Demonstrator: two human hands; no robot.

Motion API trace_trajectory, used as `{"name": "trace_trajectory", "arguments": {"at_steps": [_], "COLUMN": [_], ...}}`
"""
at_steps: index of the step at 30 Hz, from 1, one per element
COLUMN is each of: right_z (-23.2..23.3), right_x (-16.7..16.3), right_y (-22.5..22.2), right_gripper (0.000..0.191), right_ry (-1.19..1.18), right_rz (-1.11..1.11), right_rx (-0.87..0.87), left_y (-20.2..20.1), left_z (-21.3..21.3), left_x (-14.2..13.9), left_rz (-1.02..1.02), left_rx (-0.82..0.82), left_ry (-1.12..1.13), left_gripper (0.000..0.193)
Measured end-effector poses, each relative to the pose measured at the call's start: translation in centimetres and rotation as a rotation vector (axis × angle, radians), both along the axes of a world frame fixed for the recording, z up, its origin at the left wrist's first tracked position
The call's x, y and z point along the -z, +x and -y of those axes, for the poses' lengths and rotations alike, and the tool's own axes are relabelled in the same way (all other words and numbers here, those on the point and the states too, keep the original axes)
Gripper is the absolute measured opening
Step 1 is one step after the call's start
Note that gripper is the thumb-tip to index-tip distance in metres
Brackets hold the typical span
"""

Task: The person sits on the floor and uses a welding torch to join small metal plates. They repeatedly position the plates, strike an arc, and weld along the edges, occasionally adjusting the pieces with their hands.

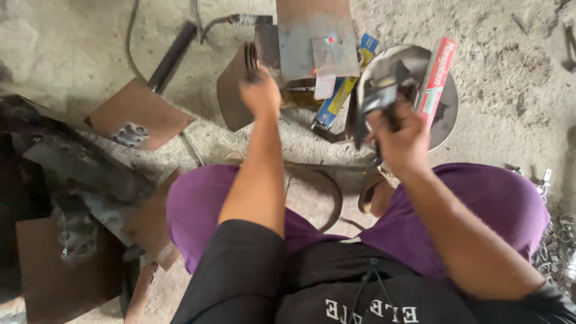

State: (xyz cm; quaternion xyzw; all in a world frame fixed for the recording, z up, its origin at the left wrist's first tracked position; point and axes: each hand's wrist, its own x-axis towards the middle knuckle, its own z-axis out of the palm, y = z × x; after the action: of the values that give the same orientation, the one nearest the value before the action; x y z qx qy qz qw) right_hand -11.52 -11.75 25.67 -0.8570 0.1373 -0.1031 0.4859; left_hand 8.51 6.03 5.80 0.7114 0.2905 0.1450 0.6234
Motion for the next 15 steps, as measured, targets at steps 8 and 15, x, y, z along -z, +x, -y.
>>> {"name": "trace_trajectory", "arguments": {"at_steps": [8,15], "right_z": [-4.7,-5.4], "right_x": [1.4,2.9], "right_y": [-2.4,-3.2], "right_gripper": [0.05,0.061], "right_ry": [-0.872,-0.663], "right_rz": [-0.047,0.194], "right_rx": [-0.618,-0.485], "left_y": [1.9,-0.7], "left_z": [-10.4,-12.8], "left_x": [-11.6,-10.6], "left_rz": [0.424,0.342], "left_rx": [0.281,0.325], "left_ry": [-0.386,-0.297], "left_gripper": [0.033,0.028]}}
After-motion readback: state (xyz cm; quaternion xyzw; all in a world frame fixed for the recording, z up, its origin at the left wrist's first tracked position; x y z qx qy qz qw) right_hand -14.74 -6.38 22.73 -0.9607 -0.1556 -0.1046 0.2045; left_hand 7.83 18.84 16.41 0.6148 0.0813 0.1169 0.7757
